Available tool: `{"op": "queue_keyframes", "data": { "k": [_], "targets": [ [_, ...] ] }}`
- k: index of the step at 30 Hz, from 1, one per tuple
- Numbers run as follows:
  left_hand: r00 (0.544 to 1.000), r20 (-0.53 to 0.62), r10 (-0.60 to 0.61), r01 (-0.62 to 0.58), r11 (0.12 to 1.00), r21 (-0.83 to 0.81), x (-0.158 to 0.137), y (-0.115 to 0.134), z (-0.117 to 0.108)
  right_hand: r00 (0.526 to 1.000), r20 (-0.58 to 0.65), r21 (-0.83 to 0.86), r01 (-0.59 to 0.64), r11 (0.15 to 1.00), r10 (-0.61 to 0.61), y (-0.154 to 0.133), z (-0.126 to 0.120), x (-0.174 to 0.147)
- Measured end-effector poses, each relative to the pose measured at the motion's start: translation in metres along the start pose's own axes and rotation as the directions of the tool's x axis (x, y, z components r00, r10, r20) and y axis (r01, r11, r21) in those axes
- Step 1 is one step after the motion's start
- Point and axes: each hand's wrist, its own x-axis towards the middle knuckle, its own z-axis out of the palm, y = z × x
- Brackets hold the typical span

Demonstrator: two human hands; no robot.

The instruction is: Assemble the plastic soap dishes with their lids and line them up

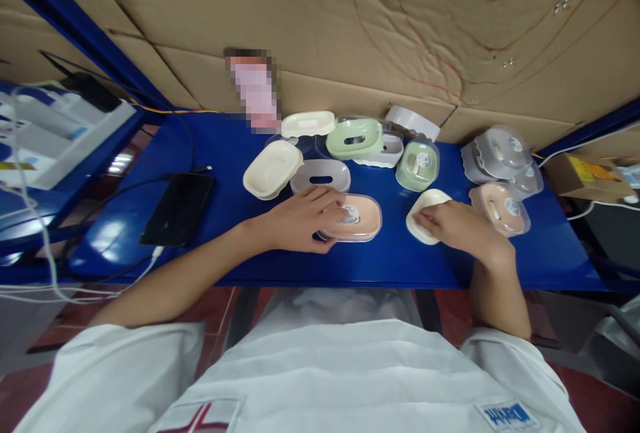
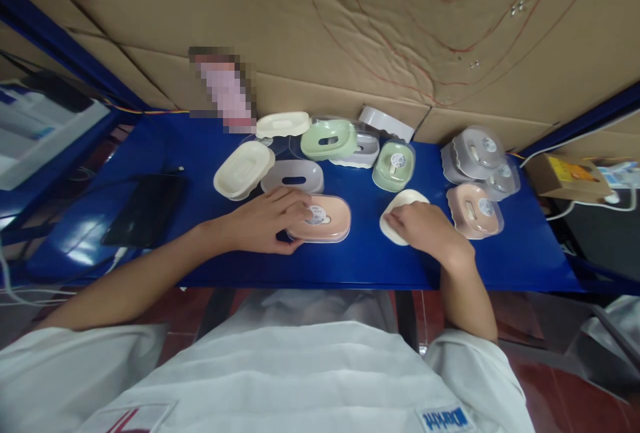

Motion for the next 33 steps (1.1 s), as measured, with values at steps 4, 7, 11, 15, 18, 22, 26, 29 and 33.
{"op": "queue_keyframes", "data": {
  "k": [4,7,11,15,18,22,26,29,33],
  "targets": [
    [1.0,0.018,0.002,-0.002,1.0,0.001,0.0,0.002,-0.003,0.914,-0.105,0.268,0.405,0.874,-0.391,-0.018,-0.005,0.006],
    [1.0,0.025,-0.006,0.006,1.0,-0.01,0.0,0.002,-0.005,0.876,-0.375,0.224,0.404,0.887,-0.304,-0.014,-0.005,0.022],
    [1.0,0.03,-0.001,0.001,1.0,-0.009,-0.002,0.002,-0.006,0.869,-0.489,0.03,0.103,0.994,-0.075,0.01,0.001,0.04],
    [0.999,0.04,0.001,-0.002,1.0,0.021,-0.002,0.003,-0.005,0.891,-0.451,-0.025,-0.061,0.998,0.043,0.031,0.004,0.041],
    [0.999,0.05,0.012,-0.015,0.999,0.052,-0.002,0.003,-0.005,0.882,-0.454,-0.054,-0.17,0.984,0.127,0.041,0.003,0.037],
    [0.998,0.057,0.022,-0.026,0.998,0.065,-0.003,0.003,-0.005,0.864,-0.456,-0.084,-0.28,0.956,0.213,0.051,0.0,0.037],
    [0.999,0.017,0.028,-0.029,0.998,0.054,-0.003,0.002,-0.002,0.854,-0.515,0.015,-0.075,0.997,0.072,0.035,-0.001,0.04],
    [0.998,-0.03,0.051,-0.05,0.999,0.009,-0.002,0.0,0.006,0.832,-0.521,0.165,0.318,0.934,-0.191,0.0,0.004,0.042],
    [0.992,-0.09,0.085,-0.09,0.994,-0.061,-0.002,-0.001,0.015,0.787,-0.396,0.175,0.57,0.803,-0.473,-0.047,0.019,0.043]
  ]
}}
